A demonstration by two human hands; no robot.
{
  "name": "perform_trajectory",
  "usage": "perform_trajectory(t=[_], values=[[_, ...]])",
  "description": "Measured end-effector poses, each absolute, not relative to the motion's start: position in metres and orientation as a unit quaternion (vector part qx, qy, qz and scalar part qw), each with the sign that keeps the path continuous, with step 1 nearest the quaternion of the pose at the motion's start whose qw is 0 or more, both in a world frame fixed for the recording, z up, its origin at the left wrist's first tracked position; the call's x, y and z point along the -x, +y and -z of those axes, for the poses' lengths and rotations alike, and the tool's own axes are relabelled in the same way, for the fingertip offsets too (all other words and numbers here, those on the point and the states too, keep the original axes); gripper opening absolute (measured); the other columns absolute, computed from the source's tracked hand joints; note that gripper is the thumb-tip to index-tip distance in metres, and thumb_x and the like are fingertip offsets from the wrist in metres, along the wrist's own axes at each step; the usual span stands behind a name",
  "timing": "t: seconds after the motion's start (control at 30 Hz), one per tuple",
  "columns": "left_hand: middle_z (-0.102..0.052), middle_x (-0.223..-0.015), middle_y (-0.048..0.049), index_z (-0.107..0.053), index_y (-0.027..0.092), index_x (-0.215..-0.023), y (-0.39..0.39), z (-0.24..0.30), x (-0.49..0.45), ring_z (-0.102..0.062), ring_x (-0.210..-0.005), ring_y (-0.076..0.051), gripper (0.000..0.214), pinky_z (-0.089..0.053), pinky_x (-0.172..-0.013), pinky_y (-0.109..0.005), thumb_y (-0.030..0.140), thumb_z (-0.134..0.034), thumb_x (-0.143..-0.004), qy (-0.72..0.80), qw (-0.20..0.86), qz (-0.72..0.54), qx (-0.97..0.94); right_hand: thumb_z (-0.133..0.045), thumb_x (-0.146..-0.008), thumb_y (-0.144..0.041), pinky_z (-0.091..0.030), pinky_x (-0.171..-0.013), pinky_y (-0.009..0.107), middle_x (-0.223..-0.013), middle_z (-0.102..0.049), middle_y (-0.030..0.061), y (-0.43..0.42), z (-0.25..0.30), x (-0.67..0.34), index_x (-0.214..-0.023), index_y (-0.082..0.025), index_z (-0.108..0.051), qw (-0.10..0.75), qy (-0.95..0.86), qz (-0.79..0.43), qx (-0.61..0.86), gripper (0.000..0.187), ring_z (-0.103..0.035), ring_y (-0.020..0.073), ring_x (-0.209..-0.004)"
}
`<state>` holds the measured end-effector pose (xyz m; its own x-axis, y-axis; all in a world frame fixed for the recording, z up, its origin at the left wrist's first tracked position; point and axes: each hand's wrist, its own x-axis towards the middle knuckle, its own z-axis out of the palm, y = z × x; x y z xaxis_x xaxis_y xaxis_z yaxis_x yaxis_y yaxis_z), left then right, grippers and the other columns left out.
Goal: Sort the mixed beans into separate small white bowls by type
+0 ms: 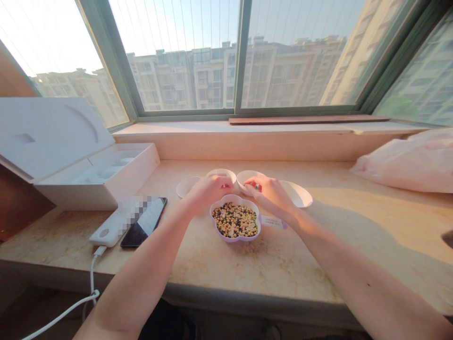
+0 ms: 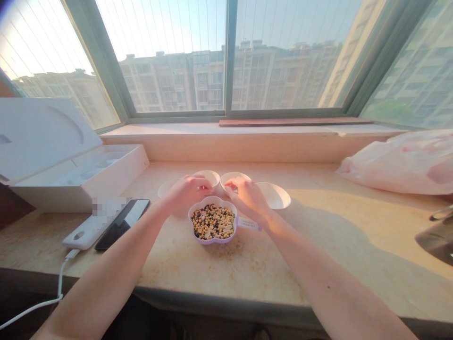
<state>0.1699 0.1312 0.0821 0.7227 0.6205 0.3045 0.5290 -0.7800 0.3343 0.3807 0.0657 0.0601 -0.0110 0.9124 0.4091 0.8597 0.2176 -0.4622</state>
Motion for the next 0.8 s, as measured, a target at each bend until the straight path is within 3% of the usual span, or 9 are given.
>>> perform_trajectory(t=[0.17, 0.37, 0.53, 0.8], values=[[-0.072, -0.08, -0.006, -0.072, 0.017, -0.079, 0.147, -0.095, -0.143, -0.059, -0.07, -0.015, 0.025, -0.039, -0.063, -0.026, 0.02, -0.049, -0.09, 0.425, 0.069, -0.122, -0.895, -0.055, -0.094, -0.032, -0.048, -0.071, 0.033, -0.088, -0.076, 0.0064, 0.057, -0.062, -0.368, -0.107, -0.022, -0.077, 0.25, -0.778, -0.09, 0.569, 0.027, -0.066, 0.0204, -0.076], [-0.07, -0.074, -0.0078, -0.074, 0.015, -0.077, 0.166, -0.086, -0.122, -0.056, -0.06, -0.015, 0.021, -0.033, -0.053, -0.027, 0.02, -0.054, -0.08, 0.553, 0.051, -0.009, -0.831, -0.059, -0.091, -0.022, -0.047, -0.101, 0.039, -0.123, -0.072, 0.006, 0.044, -0.059, -0.348, -0.112, -0.022, -0.074, 0.203, -0.86, -0.165, 0.438, 0.026, -0.064, 0.0239, -0.113], [-0.07, -0.074, -0.009, -0.074, 0.016, -0.079, 0.176, -0.076, -0.12, -0.06, -0.063, -0.017, 0.02, -0.034, -0.053, -0.027, 0.034, -0.065, -0.078, 0.571, 0.056, 0.015, -0.819, -0.06, -0.091, -0.025, -0.042, -0.109, 0.041, -0.133, -0.067, 0.0069, 0.044, -0.053, -0.342, -0.114, -0.022, -0.074, 0.165, -0.878, -0.169, 0.416, 0.026, -0.054, 0.0265, -0.129], [-0.07, -0.074, -0.011, -0.074, 0.015, -0.084, 0.175, -0.076, -0.123, -0.063, -0.066, -0.02, 0.016, -0.039, -0.056, -0.027, 0.023, -0.061, -0.08, 0.583, 0.045, 0.034, -0.811, -0.052, -0.097, -0.028, -0.042, -0.108, 0.045, -0.127, -0.069, 0.01, 0.045, -0.051, -0.342, -0.116, -0.02, -0.074, 0.127, -0.884, -0.135, 0.429, 0.03, -0.057, 0.028, -0.123]])
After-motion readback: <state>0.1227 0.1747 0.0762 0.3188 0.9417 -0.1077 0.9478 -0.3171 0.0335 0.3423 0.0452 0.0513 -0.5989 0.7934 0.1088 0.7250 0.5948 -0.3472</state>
